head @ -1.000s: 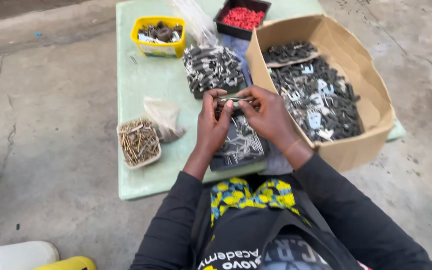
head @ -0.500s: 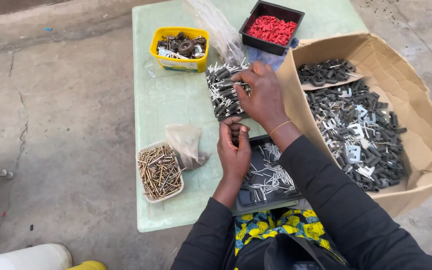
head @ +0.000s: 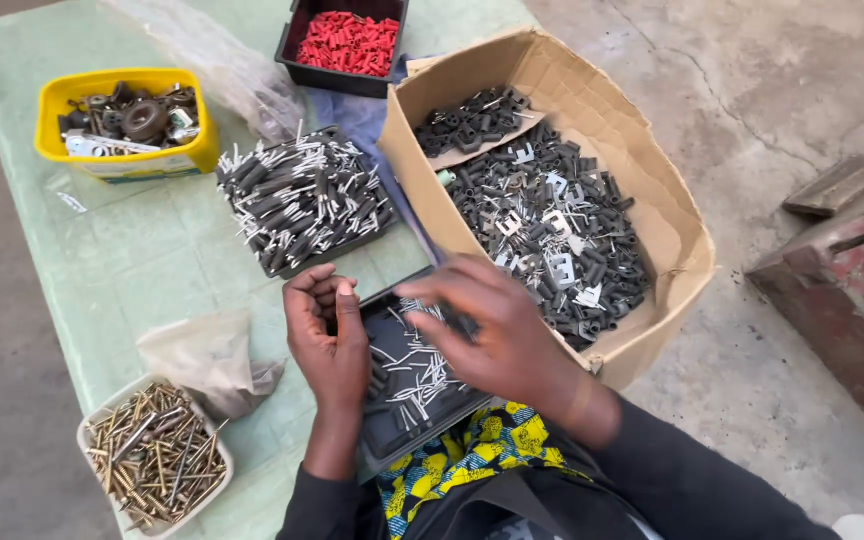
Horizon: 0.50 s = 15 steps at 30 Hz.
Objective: The person sits at a table and assembles small metal fasteners with black plastic sleeves. They pick up a fastener and a sleeve, fit them together, and place the assembled item into a black tray. The person repeats this process, occasionally reaching into a cardboard box to retrieve more sleeves.
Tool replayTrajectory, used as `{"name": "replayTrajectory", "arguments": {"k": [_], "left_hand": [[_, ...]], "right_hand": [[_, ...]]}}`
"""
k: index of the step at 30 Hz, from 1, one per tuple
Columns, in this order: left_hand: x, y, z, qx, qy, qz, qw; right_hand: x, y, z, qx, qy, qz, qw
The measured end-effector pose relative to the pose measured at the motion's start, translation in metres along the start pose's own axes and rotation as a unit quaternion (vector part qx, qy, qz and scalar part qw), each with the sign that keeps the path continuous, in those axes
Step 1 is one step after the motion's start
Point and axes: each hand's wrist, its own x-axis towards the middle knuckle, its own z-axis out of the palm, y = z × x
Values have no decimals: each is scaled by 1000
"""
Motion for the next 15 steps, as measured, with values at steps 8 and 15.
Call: {"name": "replayTrajectory", "arguments": {"k": [8, 15], "left_hand": [[24, 63, 39, 113, -174, 34, 978], [74, 55, 140, 115, -351, 269, 890]], "right_hand": [[-26, 87, -123, -123, 77, 117, 982], [26, 105, -141, -161, -133, 199, 958]]}}
